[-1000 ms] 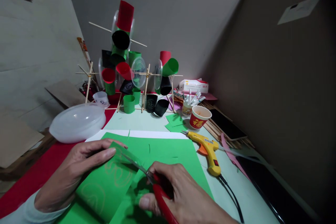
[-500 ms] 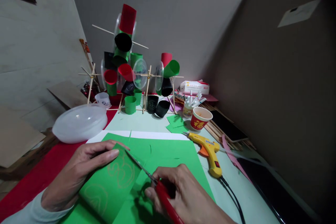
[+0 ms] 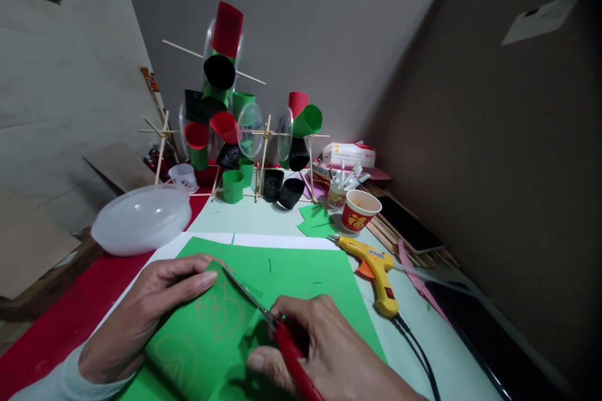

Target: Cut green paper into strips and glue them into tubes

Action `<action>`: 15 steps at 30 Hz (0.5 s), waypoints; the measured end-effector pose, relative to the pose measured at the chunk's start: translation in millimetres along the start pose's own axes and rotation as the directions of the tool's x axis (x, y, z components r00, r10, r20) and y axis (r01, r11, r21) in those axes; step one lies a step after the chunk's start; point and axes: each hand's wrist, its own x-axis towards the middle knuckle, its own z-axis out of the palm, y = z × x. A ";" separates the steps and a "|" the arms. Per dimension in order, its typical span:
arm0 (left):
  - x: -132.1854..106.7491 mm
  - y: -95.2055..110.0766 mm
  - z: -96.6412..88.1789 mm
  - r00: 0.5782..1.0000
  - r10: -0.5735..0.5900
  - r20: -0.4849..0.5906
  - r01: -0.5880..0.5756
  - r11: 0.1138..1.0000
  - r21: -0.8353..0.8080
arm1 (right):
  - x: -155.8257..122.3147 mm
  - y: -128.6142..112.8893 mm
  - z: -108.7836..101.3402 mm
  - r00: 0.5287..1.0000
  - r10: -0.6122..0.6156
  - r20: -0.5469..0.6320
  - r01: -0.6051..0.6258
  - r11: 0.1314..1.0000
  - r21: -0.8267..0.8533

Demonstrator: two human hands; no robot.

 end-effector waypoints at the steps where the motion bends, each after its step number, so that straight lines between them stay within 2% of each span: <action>1: -1.3 0.7 1.2 1.000 0.000 -0.003 0.000 1.000 0.000 | 0.3 0.3 0.2 1.000 -0.006 0.009 0.006 1.000 0.018; 7: -1.5 0.4 2.0 1.000 0.010 0.021 -0.011 0.999 0.031 | 1.0 0.4 1.3 0.999 -0.001 0.041 -0.002 0.997 0.074; 15: -4.0 0.2 7.3 0.997 -0.004 0.073 0.003 1.000 0.012 | -1.9 -2.1 -0.2 0.999 0.021 0.050 -0.024 0.998 0.053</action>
